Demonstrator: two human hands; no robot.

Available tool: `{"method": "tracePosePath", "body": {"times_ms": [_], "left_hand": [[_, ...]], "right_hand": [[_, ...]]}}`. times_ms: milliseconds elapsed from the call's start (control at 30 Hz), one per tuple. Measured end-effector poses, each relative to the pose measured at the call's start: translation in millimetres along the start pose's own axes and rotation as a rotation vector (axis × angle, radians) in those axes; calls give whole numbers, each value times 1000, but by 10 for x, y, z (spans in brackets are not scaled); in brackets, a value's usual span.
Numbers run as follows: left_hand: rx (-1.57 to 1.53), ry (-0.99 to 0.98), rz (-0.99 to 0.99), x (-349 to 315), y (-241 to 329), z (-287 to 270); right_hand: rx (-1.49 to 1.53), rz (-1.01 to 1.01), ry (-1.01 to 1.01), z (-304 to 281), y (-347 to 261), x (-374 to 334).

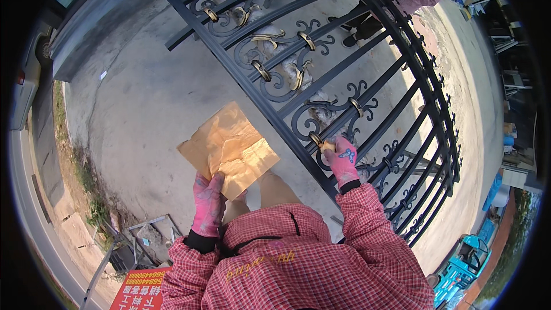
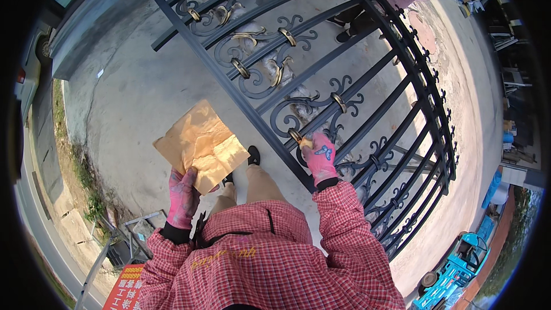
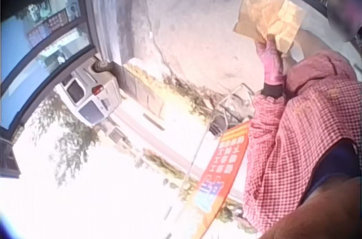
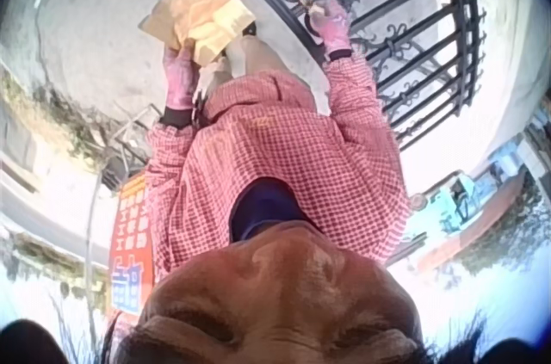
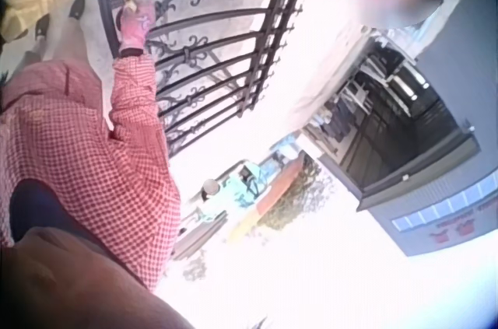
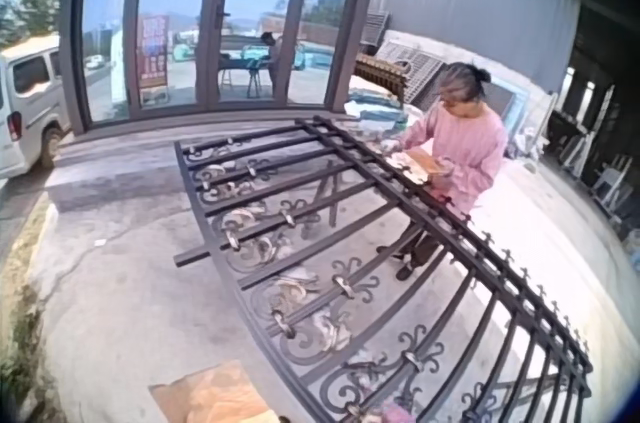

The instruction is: The person applies gold paint to the ornamental scrollwork on a black metal gate using a small brush. The person holds a brown paper sheet in the left hand to catch drips while painting individual decorative elements one at a time.

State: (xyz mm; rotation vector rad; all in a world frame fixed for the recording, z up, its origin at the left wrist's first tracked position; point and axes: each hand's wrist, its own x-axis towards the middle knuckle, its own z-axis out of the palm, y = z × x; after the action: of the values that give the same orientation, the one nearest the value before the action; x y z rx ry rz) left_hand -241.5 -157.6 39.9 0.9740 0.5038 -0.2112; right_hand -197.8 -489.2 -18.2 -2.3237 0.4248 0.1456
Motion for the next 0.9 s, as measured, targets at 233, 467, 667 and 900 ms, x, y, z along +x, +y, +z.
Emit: {"method": "tracePosePath", "body": {"times_ms": [233, 467, 667, 900], "left_hand": [[1, -32, -54, 50, 56, 117], [72, -37, -56, 72, 38, 72], [108, -89, -59, 48, 144, 165], [192, -163, -63, 41, 140, 96]], "right_hand": [[-85, -216, 162, 104, 251, -58], [83, -158, 279, 148, 387, -250], [23, -81, 257, 141, 468, -295], [80, -132, 328, 264, 468, -292]]}}
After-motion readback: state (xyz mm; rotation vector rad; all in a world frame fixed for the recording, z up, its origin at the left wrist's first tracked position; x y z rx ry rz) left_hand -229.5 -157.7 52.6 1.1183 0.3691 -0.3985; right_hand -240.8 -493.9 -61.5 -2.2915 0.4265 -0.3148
